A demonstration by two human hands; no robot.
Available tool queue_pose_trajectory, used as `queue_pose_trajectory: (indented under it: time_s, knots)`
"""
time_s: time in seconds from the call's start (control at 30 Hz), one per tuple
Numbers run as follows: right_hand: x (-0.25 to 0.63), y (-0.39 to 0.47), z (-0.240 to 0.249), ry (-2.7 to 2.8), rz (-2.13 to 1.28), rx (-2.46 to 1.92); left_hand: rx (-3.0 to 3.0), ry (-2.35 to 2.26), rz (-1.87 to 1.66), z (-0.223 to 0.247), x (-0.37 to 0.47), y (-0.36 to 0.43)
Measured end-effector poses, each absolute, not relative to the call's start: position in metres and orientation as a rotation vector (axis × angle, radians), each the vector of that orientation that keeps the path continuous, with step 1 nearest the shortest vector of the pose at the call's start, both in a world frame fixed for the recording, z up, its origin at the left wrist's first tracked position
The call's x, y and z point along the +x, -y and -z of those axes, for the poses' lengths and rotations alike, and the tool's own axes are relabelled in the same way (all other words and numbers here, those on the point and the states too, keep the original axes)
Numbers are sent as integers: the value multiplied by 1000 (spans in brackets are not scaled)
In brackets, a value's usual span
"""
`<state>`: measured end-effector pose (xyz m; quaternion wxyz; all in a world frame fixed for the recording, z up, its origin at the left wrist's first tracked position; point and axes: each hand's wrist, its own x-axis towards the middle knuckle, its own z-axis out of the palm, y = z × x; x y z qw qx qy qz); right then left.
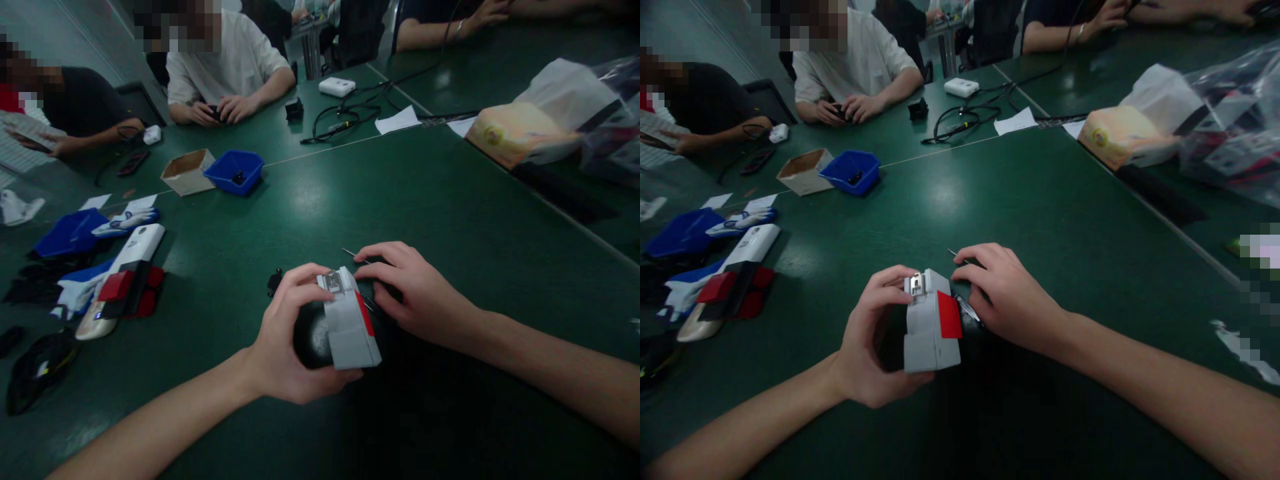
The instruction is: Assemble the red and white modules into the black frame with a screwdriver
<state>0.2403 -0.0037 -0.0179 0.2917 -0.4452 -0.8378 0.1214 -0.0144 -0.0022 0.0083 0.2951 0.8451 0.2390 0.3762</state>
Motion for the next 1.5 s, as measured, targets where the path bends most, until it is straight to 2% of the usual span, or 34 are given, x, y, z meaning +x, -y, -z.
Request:
queue_pose_trajectory:
  time_s: [0.2,0.37,0.5,0.67,1.0,1.33,1.5]
  knots:
    - [246,9,8,2188,-297,-968,2172,-670,-1006,-7,-14,1]
    - [255,10,2,2308,-642,-645,2051,-682,-1065,-3,-16,3]
    - [248,12,4,2441,-822,-724,1922,-698,-1157,-2,-18,4]
    - [240,17,5,2341,-985,-967,2028,-640,-1221,0,-19,4]
    - [240,18,2,2305,-979,-786,2102,-574,-1276,3,-19,2]
    - [237,20,9,2220,-717,-845,2101,-590,-1266,-1,-20,1]
    - [238,22,7,2230,-881,-882,2114,-596,-1319,2,-20,3]
